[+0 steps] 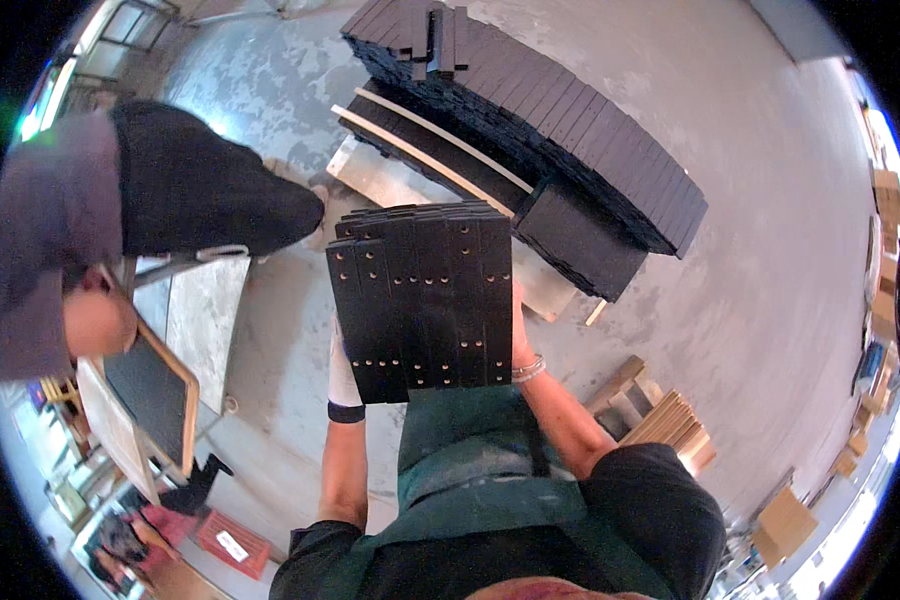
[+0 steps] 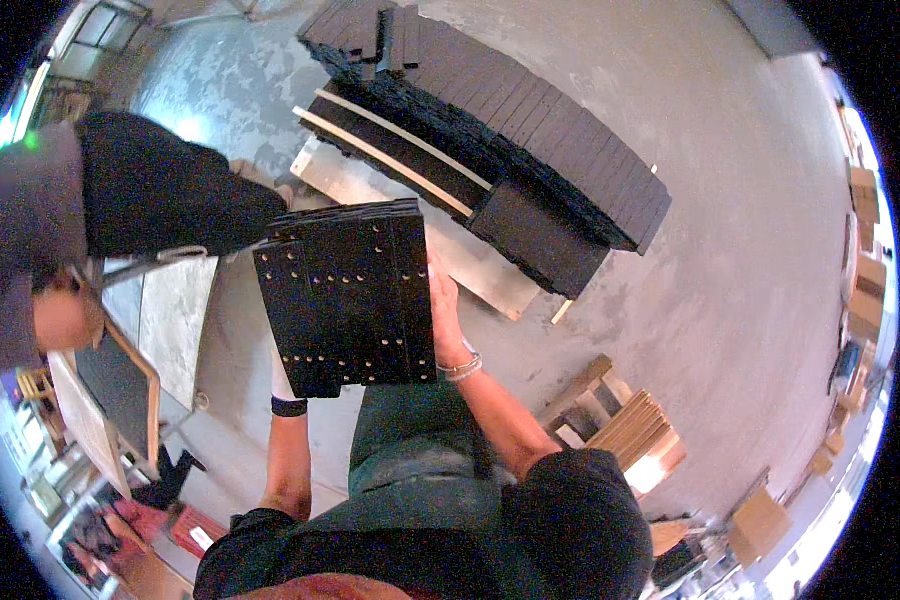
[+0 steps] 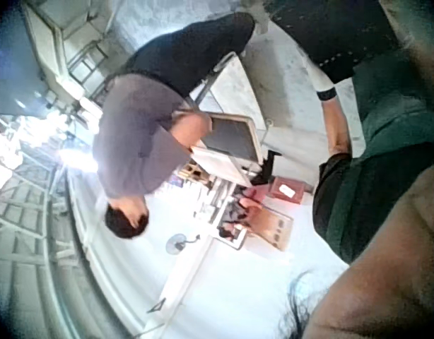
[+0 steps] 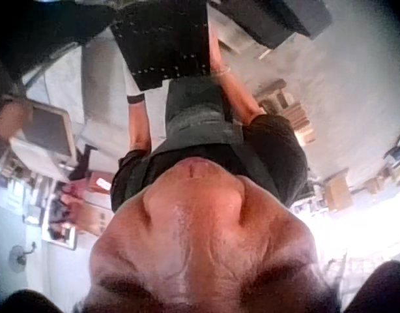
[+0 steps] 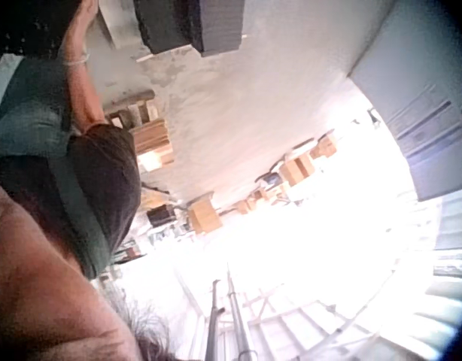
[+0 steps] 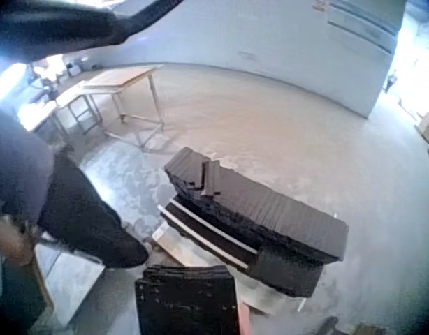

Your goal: The person stacks black rectangular wooden planks with holes onto a larger wooden board. They pick up the planks from a pile, arrange them in a row on the board, and then lift the board to place it on a stack of similar boards. The person wears gloves and an apron.

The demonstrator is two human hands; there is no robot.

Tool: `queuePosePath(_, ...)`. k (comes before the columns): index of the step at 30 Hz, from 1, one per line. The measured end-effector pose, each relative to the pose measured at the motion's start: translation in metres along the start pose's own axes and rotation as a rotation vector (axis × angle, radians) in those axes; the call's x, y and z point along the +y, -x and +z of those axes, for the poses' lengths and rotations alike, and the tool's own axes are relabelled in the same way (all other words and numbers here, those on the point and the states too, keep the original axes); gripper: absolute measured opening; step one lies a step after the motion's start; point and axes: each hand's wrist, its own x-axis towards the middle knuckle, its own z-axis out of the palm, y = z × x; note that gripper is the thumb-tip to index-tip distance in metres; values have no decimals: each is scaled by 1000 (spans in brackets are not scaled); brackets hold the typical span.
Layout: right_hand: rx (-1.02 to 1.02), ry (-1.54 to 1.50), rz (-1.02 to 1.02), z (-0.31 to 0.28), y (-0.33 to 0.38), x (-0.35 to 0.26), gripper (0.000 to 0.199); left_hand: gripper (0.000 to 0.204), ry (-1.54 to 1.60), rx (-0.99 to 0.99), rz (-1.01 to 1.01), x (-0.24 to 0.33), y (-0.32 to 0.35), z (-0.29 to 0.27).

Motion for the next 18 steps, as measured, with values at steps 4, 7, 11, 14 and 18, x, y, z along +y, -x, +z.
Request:
queuePosePath(4,189,-157,32,-16,-28,42,55,48,-525,-219,114,4,-69,-9)
queuePosePath(7,278,-216,14,-44,-53,86,52,46,-290,-250,21,-5,-123,-15)
queuePosePath(11,405,-75,-49,-67,-87,134,41,43,-522,-241,18,-23,-197,-35)
queuePosePath(14,459,63,-71,-75,-115,149,31,48,-821,-291,48,-32,-246,-44)
queuePosePath(18,524,-141,-34,-98,-161,210,24,52,-1028,-490,11,-26,-314,22)
